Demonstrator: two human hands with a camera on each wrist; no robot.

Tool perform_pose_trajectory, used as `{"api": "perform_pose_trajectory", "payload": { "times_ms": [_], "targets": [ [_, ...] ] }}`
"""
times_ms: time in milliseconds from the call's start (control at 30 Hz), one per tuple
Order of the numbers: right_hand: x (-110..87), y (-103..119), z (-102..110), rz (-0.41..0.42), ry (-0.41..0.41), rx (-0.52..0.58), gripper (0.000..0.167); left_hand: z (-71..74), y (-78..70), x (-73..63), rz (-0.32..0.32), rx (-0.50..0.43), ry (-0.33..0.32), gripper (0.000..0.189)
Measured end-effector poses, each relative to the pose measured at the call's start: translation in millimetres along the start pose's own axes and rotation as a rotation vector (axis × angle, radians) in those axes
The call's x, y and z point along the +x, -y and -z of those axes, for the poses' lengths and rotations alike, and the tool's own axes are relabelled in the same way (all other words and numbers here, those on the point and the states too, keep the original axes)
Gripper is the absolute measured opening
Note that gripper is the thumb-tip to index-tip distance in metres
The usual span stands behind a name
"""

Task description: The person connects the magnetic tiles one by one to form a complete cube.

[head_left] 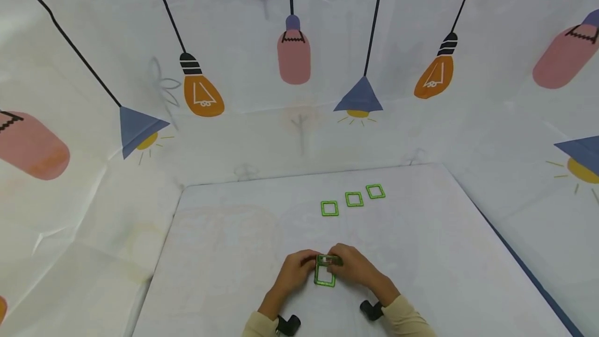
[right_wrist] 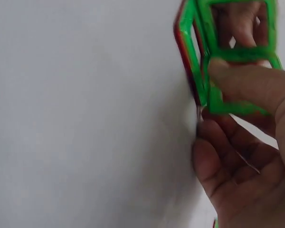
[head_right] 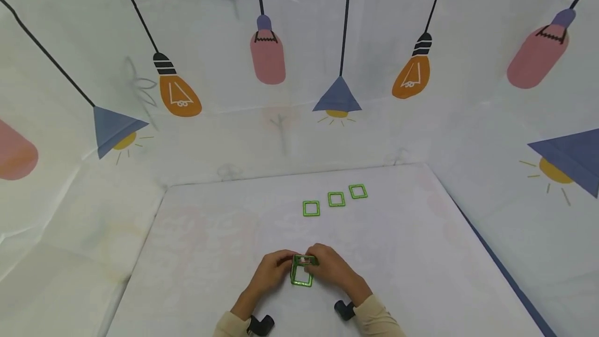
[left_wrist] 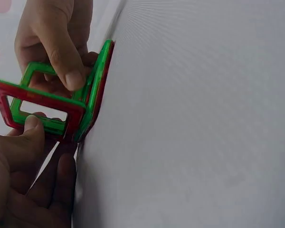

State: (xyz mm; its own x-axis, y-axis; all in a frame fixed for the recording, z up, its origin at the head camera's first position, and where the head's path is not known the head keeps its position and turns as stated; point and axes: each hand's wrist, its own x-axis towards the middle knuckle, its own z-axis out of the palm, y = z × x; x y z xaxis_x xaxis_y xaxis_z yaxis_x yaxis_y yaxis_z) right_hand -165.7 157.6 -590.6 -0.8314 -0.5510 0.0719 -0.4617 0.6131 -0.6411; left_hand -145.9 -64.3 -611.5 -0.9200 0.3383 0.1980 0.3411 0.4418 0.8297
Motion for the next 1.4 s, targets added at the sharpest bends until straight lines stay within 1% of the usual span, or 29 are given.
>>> {"api": "perform_pose_trajectory", "payload": {
  "times_ms": [67, 133, 200, 300, 333, 400, 533, 567, 667, 700, 767, 833, 900, 967, 1000, 1133, 1267, 1400],
  "targets": [
    [-2.0, -4, 6, -0.005, 0.000, 0.013, 0.020, 2.2, -0.2, -2.0, 0.017, 0.014, -0.024, 0.017],
    [-3.4, -7, 15, -0.028, 0.022, 0.037, 0.022, 4.8, -0.7, -4.2, 0.039, 0.008, -0.037, 0.018],
    [-3.0, -10, 24, -0.054, 0.051, 0.054, 0.024, 7.0, -0.8, -6.9, 0.061, -0.013, -0.047, 0.019],
    [2.9, -13, 37, -0.107, 0.071, 0.067, 0.035, 9.4, -1.0, -11.1, 0.079, -0.054, -0.064, 0.022],
    [6.5, -14, 40, -0.119, 0.059, 0.063, 0.035, 9.7, -0.8, -12.3, 0.083, -0.069, -0.068, 0.023],
    [16.1, -18, 45, -0.125, 0.006, 0.035, 0.032, 9.8, -0.3, -14.1, 0.089, -0.096, -0.080, 0.023],
    [39.9, -27, 50, -0.129, -0.118, -0.055, 0.013, 7.5, 2.1, -16.0, 0.116, -0.144, -0.094, 0.023],
    [46.0, -30, 50, -0.131, -0.144, -0.080, 0.010, 6.6, 3.1, -16.4, 0.122, -0.152, -0.098, 0.023],
    [61.5, -40, 54, -0.157, -0.197, -0.145, 0.013, 3.7, 4.1, -17.4, 0.140, -0.183, -0.099, 0.023],
    [65.1, -43, 56, -0.158, -0.203, -0.163, 0.017, 4.2, -1.2, -17.7, 0.140, -0.187, -0.103, 0.022],
    [71.3, -46, 59, -0.167, -0.194, -0.178, 0.024, 3.8, -9.5, -17.7, 0.144, -0.190, -0.111, 0.023],
    [77.0, -48, 61, -0.161, -0.162, -0.203, 0.031, 2.0, -12.8, -17.5, 0.156, -0.180, -0.120, 0.023],
    [83.1, -48, 62, -0.154, -0.114, -0.220, 0.037, 0.2, -13.6, -17.8, 0.163, -0.162, -0.134, 0.023],
    [89.9, -49, 59, -0.158, -0.076, -0.230, 0.043, -3.9, -3.5, -18.4, 0.175, -0.157, -0.139, 0.023],
    [92.9, -49, 57, -0.166, -0.059, -0.232, 0.046, -4.5, -1.2, -19.2, 0.173, -0.159, -0.144, 0.023],
    [99.9, -51, 53, -0.202, -0.021, -0.234, 0.053, -4.1, 0.8, -22.5, 0.151, -0.175, -0.147, 0.022],
    [102.0, -55, 48, -0.204, -0.037, -0.254, 0.057, -2.3, 0.8, -24.9, 0.129, -0.185, -0.139, 0.022],
    [102.3, -55, 43, -0.214, -0.120, -0.234, 0.059, 1.0, 3.3, -26.7, 0.103, -0.156, -0.139, 0.021]
  ]
}}
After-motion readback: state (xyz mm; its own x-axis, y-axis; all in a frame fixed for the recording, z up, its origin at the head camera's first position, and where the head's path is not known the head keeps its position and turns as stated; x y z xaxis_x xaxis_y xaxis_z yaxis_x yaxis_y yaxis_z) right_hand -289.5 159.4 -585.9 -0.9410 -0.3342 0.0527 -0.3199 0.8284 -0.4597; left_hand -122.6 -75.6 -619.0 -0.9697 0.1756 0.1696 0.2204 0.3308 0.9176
